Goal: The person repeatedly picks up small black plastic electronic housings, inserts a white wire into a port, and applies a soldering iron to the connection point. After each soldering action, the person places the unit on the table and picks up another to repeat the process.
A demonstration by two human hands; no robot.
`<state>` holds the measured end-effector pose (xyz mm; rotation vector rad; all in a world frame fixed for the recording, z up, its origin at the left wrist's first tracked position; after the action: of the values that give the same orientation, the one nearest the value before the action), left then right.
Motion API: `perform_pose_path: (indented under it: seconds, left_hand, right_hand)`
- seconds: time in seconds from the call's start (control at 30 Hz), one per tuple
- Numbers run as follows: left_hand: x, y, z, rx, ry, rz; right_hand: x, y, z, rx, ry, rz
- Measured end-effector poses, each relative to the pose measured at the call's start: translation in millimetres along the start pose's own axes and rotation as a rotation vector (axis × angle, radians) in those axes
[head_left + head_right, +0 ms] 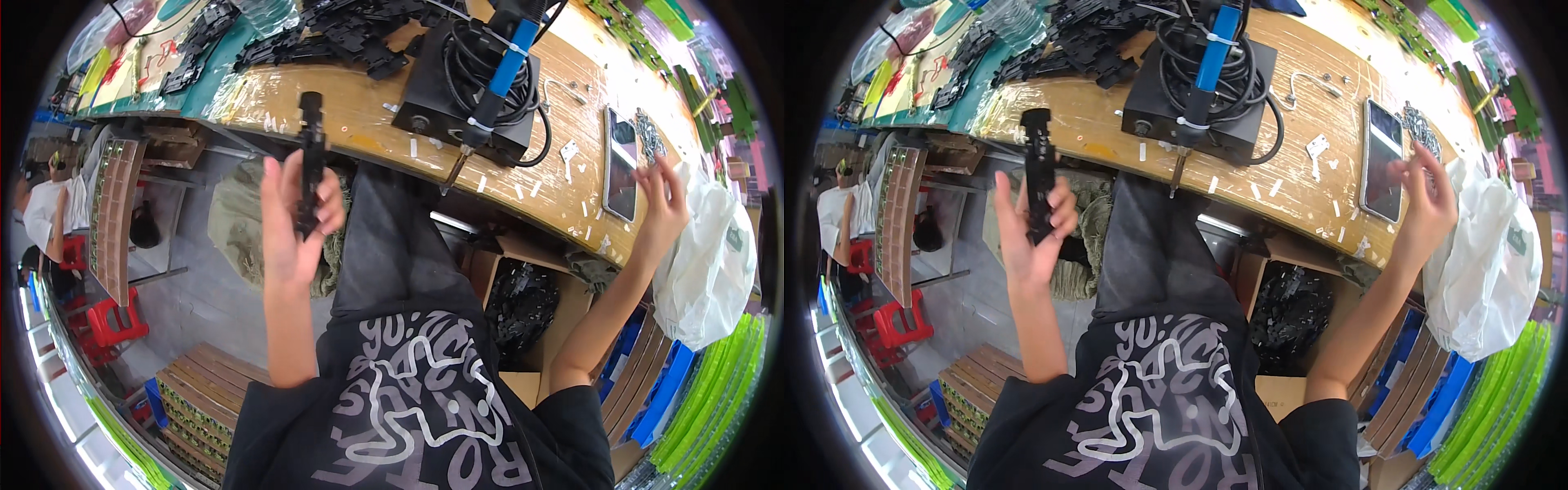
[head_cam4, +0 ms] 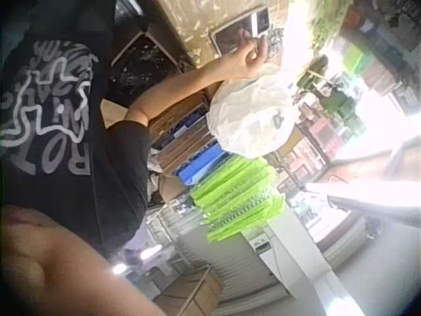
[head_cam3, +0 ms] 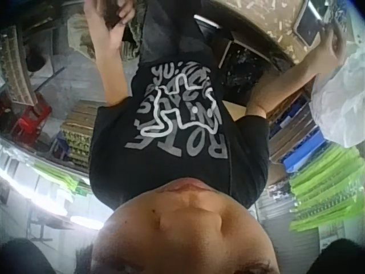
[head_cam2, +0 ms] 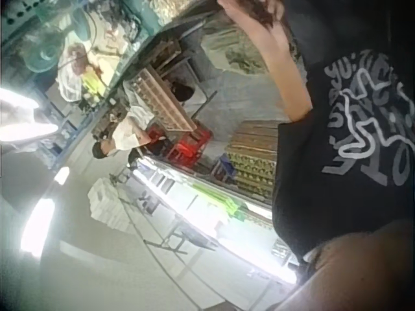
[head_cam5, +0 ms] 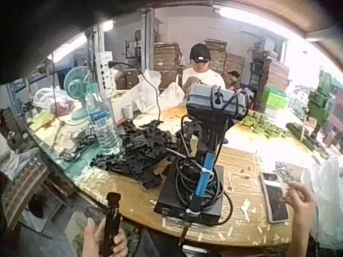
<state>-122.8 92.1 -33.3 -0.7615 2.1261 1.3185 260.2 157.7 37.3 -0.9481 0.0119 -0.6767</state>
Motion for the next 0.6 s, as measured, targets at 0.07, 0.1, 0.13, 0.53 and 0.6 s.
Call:
perform_pose_path:
  seconds: [0.07,0.1,0.13,0.53,0.6]
  left_hand:
    - [-5.2,-15.1,-6.4,0.074,-0.174,-0.105]
    - [-9.2,-22.0,-10.4,0.092,-0.233,-0.111]
    - [-10.8,-28.9,-18.0,0.098,-0.278,-0.120]
    - [-45.9,-94.9,-45.0,0.537,-0.572,0.054]
    - [-49.6,-96.8,-45.5,0.566,-0.587,0.067]
  right_hand:
    - [-9.6,-19.3,-24.5,-0.081,0.032,0.206]
    - [-15.2,-23.1,-36.4,-0.104,0.026,0.335]
    - [-25.7,-26.8,-49.0,-0.131,0.007,0.476]
    - [-72.1,-68.2,-118.5,-0.239,-0.349,0.893]
    - [-71.2,-70.6,-124.5,-0.259,-0.380,0.922]
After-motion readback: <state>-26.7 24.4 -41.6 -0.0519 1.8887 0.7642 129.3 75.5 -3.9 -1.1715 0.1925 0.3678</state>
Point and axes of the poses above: each hand's wrist, its own z-axis towards the middle knuckle, its own x-axis out of the back of the hand, y = z × x, the point moved 4 cm from there along z, towards the middle knuckle, and after that the axes turned 14 degrees about x, right-handed, at the moved point
